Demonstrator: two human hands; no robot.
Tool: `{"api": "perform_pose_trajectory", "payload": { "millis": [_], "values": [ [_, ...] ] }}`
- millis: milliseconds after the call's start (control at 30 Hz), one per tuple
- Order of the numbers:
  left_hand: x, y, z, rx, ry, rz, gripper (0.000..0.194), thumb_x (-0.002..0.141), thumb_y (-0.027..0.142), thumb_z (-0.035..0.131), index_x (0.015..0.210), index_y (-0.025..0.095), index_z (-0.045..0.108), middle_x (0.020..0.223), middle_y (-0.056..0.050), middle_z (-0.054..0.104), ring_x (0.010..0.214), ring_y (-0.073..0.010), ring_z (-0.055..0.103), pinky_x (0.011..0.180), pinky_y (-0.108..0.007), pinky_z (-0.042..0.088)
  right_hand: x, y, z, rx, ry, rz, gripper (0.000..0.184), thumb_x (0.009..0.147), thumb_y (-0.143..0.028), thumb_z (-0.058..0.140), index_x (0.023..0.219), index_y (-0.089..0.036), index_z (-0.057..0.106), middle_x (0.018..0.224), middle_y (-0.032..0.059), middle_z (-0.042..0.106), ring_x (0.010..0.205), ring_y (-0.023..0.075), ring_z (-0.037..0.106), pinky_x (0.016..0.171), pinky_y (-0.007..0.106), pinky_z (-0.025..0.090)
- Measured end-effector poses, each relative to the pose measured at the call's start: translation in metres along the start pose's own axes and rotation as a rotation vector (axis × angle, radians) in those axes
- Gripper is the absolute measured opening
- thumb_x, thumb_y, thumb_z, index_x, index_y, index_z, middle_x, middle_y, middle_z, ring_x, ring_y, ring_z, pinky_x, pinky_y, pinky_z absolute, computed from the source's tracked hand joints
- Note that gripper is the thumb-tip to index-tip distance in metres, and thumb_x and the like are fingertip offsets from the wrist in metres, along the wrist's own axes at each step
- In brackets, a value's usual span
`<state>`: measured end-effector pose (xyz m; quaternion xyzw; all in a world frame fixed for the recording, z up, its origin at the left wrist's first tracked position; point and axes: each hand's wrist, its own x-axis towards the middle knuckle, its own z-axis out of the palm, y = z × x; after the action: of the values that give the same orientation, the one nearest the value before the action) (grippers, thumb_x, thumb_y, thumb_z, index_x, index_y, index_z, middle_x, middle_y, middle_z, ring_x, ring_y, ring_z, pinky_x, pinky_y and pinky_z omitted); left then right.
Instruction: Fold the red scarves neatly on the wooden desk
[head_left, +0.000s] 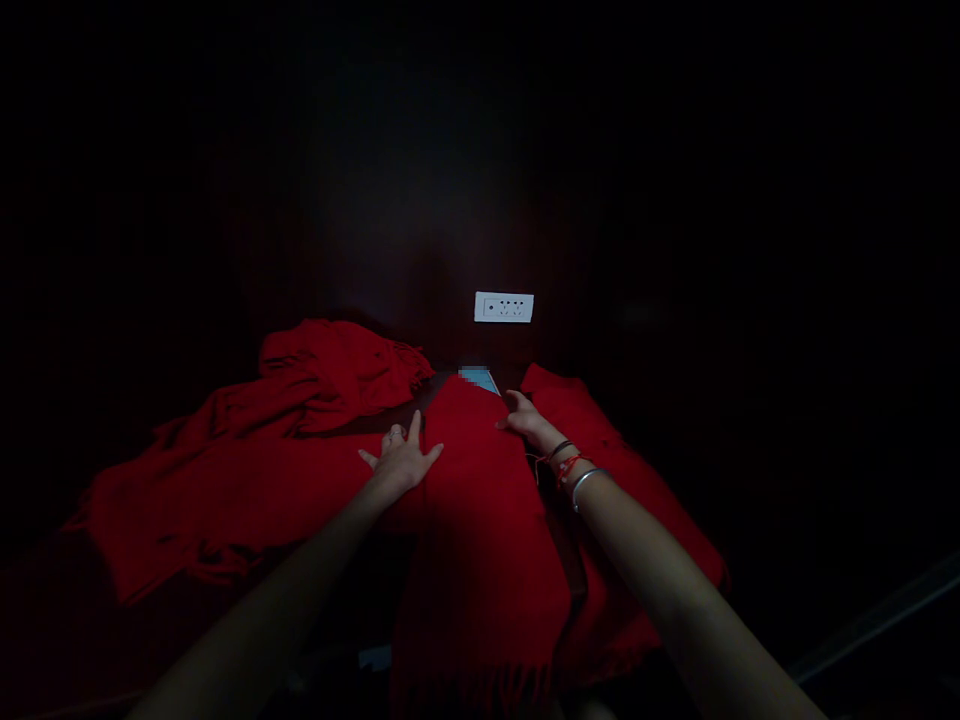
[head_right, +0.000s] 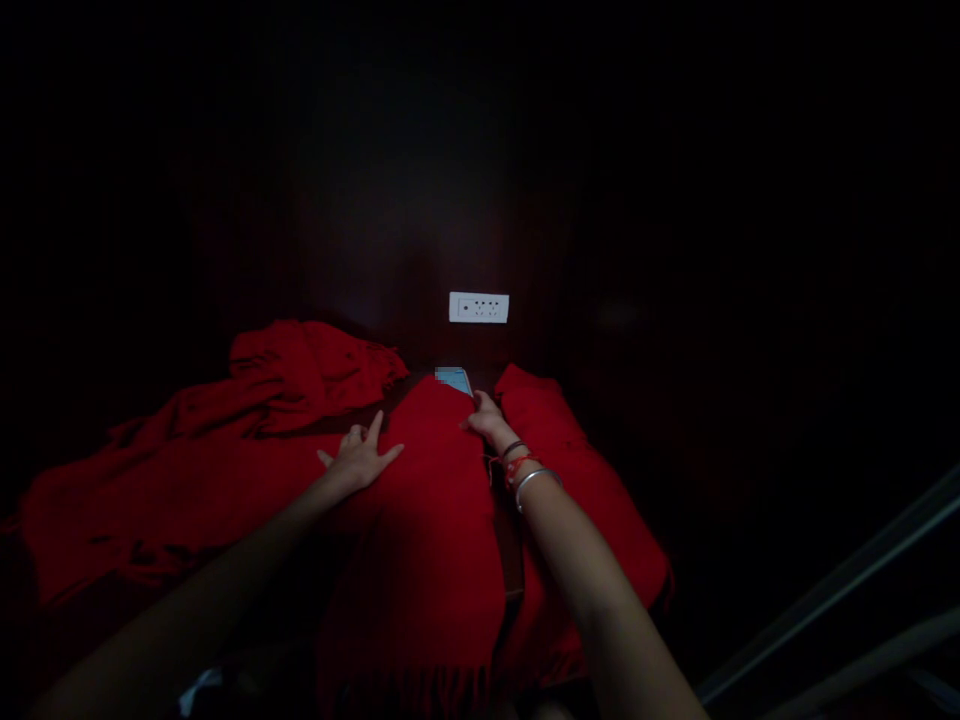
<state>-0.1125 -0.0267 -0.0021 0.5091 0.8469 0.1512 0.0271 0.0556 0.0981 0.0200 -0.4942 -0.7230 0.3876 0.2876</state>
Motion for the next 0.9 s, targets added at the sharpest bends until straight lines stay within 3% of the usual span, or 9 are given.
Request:
{"api": "perform_pose_trajectory", "payload": {
  "millis": [133, 267, 333, 467, 533, 600, 700, 767, 900],
  "values": [
    [-0.001, 0.000, -0.006, -0.014, -0.043, -0.033, 0.062, 0.076, 0.049, 0.030, 0.129, 0.027, 0.006, 0.129, -0.016, 0.024, 0.113, -0.0324, 0.028, 0.080, -0.063, 0.020, -0.003, -0.001, 0.011, -0.319, 0.107, -0.078, 0.066, 0.056, -0.012, 0.059, 0.117, -0.019, 0.036, 0.110, 0.0088, 0.043, 0.099, 0.0195, 0.045, 0.083, 0.027, 0.035],
    [-0.002, -0.002, -0.007, -0.034, -0.056, -0.001, 0.053, 0.080, 0.037, 0.026, 0.129, 0.026, 0.008, 0.127, -0.016, 0.028, 0.113, -0.0310, 0.029, 0.080, -0.062, 0.020, -0.023, -0.003, 0.008, -0.474, 0.248, -0.048, 0.065, 0.066, -0.032, 0.054, 0.123, -0.017, 0.026, 0.114, 0.0158, 0.036, 0.103, 0.0249, 0.041, 0.084, 0.034, 0.033],
    [-0.001, -0.003, -0.006, -0.016, -0.071, 0.038, 0.052, 0.081, 0.032, 0.026, 0.129, 0.024, 0.009, 0.127, -0.015, 0.028, 0.115, -0.0299, 0.025, 0.083, -0.061, 0.018, -0.035, -0.003, -0.001, -0.467, 0.211, 0.000, 0.068, 0.068, -0.040, 0.051, 0.125, -0.015, 0.022, 0.113, 0.0165, 0.040, 0.103, 0.0263, 0.041, 0.083, 0.036, 0.033],
    [0.002, -0.004, -0.004, -0.047, -0.117, 0.130, 0.054, 0.080, 0.030, 0.028, 0.129, 0.021, 0.008, 0.130, -0.012, 0.025, 0.119, -0.0277, 0.019, 0.086, -0.059, 0.015, -0.053, 0.002, -0.019, -0.386, -0.011, -0.004, 0.073, 0.063, -0.038, 0.058, 0.124, -0.018, 0.024, 0.109, 0.0098, 0.048, 0.097, 0.0216, 0.047, 0.079, 0.030, 0.037],
    [0.004, -0.003, -0.004, -0.109, -0.117, 0.178, 0.057, 0.078, 0.031, 0.032, 0.129, 0.020, 0.009, 0.129, -0.011, 0.029, 0.118, -0.0271, 0.022, 0.087, -0.057, 0.019, -0.056, 0.003, -0.022, -0.359, -0.025, -0.026, 0.071, 0.060, -0.032, 0.061, 0.122, -0.018, 0.027, 0.109, 0.0078, 0.049, 0.096, 0.0197, 0.048, 0.077, 0.027, 0.038],
    [0.005, -0.002, -0.003, -0.197, -0.077, 0.241, 0.062, 0.075, 0.029, 0.040, 0.129, 0.016, 0.013, 0.122, -0.012, 0.038, 0.112, -0.0235, 0.034, 0.089, -0.045, 0.027, -0.057, 0.002, -0.022, -0.379, 0.007, -0.051, 0.070, 0.060, -0.027, 0.061, 0.122, -0.017, 0.028, 0.107, 0.0085, 0.050, 0.094, 0.0195, 0.048, 0.076, 0.027, 0.038],
    [0.007, 0.000, -0.005, -0.327, -0.018, 0.285, 0.061, 0.072, 0.026, 0.045, 0.126, 0.010, 0.021, 0.103, -0.009, 0.053, 0.091, -0.0159, 0.051, 0.080, -0.025, 0.038, -0.062, -0.007, -0.020, -0.505, 0.112, -0.136, 0.070, 0.063, -0.024, 0.058, 0.124, -0.015, 0.025, 0.109, 0.0118, 0.047, 0.097, 0.0215, 0.047, 0.079, 0.028, 0.036],
    [0.009, -0.003, -0.008, -0.355, -0.002, 0.276, 0.054, 0.075, 0.024, 0.040, 0.125, 0.010, 0.025, 0.092, -0.006, 0.058, 0.081, -0.0136, 0.055, 0.075, -0.022, 0.040, -0.070, -0.018, -0.015, -0.576, 0.155, -0.240, 0.063, 0.067, -0.026, 0.055, 0.123, -0.015, 0.028, 0.111, 0.0124, 0.044, 0.099, 0.0215, 0.045, 0.081, 0.029, 0.034],
    [0.019, -0.021, -0.015, -0.216, 0.041, 0.320, 0.048, 0.078, 0.016, 0.030, 0.126, 0.013, 0.024, 0.095, -0.006, 0.058, 0.088, -0.0135, 0.053, 0.080, -0.021, 0.037, -0.086, -0.047, 0.016, -0.609, -0.035, -0.341, 0.048, 0.073, -0.041, 0.045, 0.113, -0.017, 0.039, 0.099, 0.0109, 0.053, 0.091, 0.0210, 0.051, 0.076, 0.030, 0.037]
  ]
}}
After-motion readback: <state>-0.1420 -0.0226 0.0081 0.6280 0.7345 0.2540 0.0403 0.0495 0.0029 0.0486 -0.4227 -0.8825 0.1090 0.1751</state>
